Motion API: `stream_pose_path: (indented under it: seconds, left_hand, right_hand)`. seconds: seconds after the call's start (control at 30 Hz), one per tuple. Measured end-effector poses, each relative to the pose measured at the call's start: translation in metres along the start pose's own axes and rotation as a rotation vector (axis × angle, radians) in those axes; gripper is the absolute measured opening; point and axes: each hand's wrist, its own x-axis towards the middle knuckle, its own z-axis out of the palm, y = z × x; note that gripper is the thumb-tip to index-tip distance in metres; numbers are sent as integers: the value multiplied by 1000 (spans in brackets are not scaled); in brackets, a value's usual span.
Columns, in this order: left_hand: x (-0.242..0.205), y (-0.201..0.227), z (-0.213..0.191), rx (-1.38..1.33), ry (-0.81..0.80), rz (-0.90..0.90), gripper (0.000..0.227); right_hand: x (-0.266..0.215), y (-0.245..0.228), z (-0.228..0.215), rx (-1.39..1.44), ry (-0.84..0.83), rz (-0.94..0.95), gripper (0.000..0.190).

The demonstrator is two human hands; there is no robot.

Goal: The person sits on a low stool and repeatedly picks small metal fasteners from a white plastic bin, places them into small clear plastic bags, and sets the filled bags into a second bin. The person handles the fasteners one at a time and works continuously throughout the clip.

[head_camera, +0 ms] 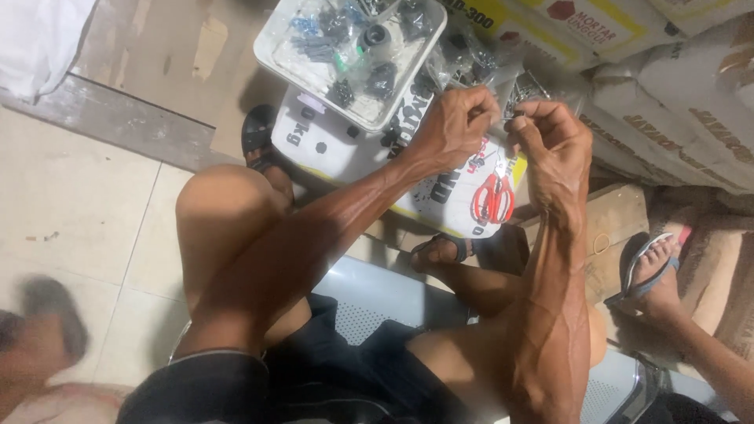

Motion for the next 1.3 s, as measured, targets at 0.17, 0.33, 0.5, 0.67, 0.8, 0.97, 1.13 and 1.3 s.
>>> stream_pose_path:
  seconds: [0.17,0.33,0.5,0.67,0.8,0.97,1.13,1.3]
  left_hand:
    - [-1,5,1,82,-66,-64,19]
    - [6,10,2,86,-62,-119,18]
    - [16,-4,2,15,1,-33,17]
    - [14,-1,6,47,-27,-16,18]
    - [13,10,12,170,185,-26,19]
    - [15,8,9,104,67,-22,10]
    - [17,-2,5,-5,-97,-123,17]
    - [8,-25,11,172,-105,-160,13]
  right_hand:
    - [-6,-3,-2,-148,-48,18,6]
    - [-6,-6,-1,-217,16,56,8]
    - [-4,3,-11,-223,23,-128,6]
    - [-4,-3,1,-130,73,-35,12]
    - [0,-1,3,-155,34,-130,19]
    - [-3,17,6,-165,13,-117,22]
    - [-7,33,2,-82,-6,-103,21]
    - [-15,32,4,-72,-50,64,20]
